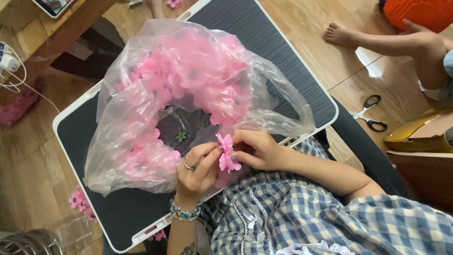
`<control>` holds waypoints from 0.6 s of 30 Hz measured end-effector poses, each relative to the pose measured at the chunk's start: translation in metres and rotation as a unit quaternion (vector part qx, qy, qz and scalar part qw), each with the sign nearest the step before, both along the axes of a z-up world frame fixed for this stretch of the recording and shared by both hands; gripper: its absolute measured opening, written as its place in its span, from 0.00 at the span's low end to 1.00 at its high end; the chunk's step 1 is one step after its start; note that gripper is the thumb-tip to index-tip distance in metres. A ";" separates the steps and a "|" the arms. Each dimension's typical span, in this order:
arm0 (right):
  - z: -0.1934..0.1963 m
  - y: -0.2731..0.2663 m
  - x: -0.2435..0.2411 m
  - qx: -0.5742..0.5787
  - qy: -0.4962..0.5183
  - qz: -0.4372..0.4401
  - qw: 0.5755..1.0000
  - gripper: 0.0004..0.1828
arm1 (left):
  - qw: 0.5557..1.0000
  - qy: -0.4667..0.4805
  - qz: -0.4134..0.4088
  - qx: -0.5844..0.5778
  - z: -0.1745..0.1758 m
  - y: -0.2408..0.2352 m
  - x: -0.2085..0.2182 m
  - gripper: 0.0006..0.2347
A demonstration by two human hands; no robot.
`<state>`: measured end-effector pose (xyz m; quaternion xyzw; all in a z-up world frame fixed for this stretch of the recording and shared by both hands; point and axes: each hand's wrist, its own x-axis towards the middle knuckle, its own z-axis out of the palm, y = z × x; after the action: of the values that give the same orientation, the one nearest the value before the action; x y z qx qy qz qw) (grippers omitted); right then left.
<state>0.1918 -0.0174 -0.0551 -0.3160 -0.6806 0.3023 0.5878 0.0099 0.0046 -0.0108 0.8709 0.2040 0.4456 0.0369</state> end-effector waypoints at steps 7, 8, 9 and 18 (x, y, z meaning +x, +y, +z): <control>0.001 -0.001 0.001 -0.026 0.017 0.027 0.999 0.10 | 1.000 0.000 -0.001 0.009 0.004 0.000 0.002 0.07; 0.001 0.000 0.001 -0.028 0.016 0.029 0.999 0.10 | 1.000 0.000 0.002 0.021 0.005 0.000 0.003 0.07; 0.000 0.000 0.000 -0.032 0.016 0.032 0.999 0.10 | 0.999 -0.001 0.007 0.031 0.006 0.000 0.004 0.06; 0.004 0.001 0.000 -0.047 0.012 0.041 0.998 0.10 | 0.996 0.008 0.039 0.076 0.002 0.000 0.005 0.05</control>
<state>0.1918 -0.0164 -0.0515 -0.3115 -0.6710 0.3621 0.5671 0.0145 0.0042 -0.0092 0.8662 0.2040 0.4535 -0.0482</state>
